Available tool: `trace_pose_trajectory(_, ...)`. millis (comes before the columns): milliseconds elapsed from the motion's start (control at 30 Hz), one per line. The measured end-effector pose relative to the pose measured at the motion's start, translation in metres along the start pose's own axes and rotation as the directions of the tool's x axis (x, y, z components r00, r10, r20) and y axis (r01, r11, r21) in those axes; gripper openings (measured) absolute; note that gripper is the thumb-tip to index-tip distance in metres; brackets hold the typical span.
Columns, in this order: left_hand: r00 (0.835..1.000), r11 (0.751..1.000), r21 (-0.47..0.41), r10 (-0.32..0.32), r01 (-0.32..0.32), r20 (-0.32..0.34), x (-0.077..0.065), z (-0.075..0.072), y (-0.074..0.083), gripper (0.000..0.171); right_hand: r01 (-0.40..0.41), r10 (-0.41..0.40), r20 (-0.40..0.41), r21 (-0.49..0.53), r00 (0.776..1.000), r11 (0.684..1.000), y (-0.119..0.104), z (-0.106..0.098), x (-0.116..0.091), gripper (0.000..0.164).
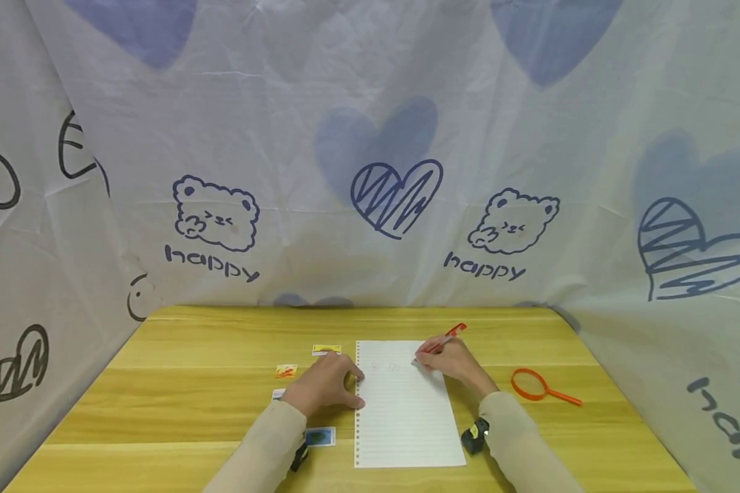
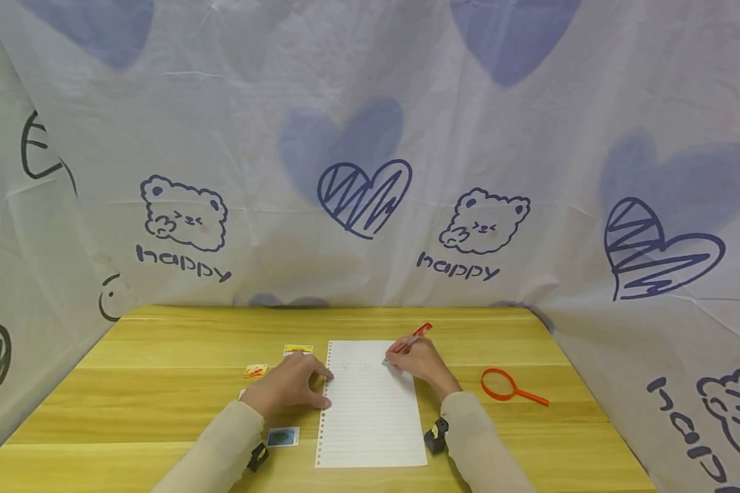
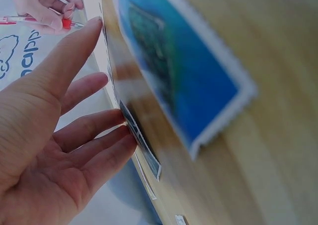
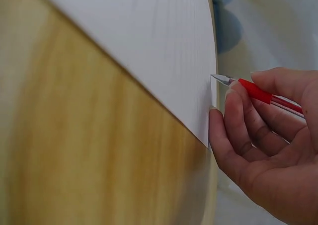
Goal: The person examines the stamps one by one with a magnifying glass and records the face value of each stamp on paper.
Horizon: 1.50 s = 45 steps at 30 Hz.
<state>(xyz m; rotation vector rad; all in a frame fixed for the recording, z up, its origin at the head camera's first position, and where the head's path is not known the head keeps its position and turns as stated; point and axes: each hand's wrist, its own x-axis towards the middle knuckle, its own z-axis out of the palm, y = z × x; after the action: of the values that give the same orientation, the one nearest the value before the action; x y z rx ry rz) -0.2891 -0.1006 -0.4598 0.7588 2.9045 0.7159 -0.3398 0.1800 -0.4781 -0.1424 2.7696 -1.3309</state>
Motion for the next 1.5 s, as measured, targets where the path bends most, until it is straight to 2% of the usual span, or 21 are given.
trace_pose_trajectory(267,1.000,1.000,0.001,0.000,0.000,0.000,0.0007,-0.0001,-0.0014,0.048,0.018,-0.019,0.044,0.007,0.999,1.000,-0.0003,-0.0012,-0.0011,0.010)
trace_pose_trajectory(500,1.000,1.000,-0.005,0.001,-0.001,0.006,0.0014,0.0022,-0.0033,0.048,0.012,-0.013,0.028,0.022,1.000,1.000,0.0008,-0.0019,-0.0011,0.010)
trace_pose_trajectory(767,1.000,1.000,-0.001,0.006,-0.006,0.008,0.0028,-0.0006,-0.0036,0.048,0.032,-0.032,0.070,0.012,0.997,0.999,-0.0011,-0.0064,-0.0015,0.012)
trace_pose_trajectory(1133,1.000,1.000,-0.003,-0.006,0.006,0.005,0.0027,0.0027,-0.0054,0.048,0.012,-0.012,0.055,-0.002,0.998,1.000,0.0022,-0.0088,-0.0021,0.016)
trace_pose_trajectory(1367,1.000,1.000,-0.008,-0.003,0.003,0.003,0.0018,0.0031,-0.0053,0.048,-0.003,0.003,0.042,-0.011,0.999,1.000,-0.0015,-0.0078,-0.0027,0.013)
trace_pose_trajectory(1500,1.000,1.000,-0.002,-0.004,0.004,-0.001,0.0011,0.0025,-0.0050,0.047,0.011,-0.010,0.059,-0.017,0.998,1.000,-0.0022,-0.0082,-0.0035,0.013)
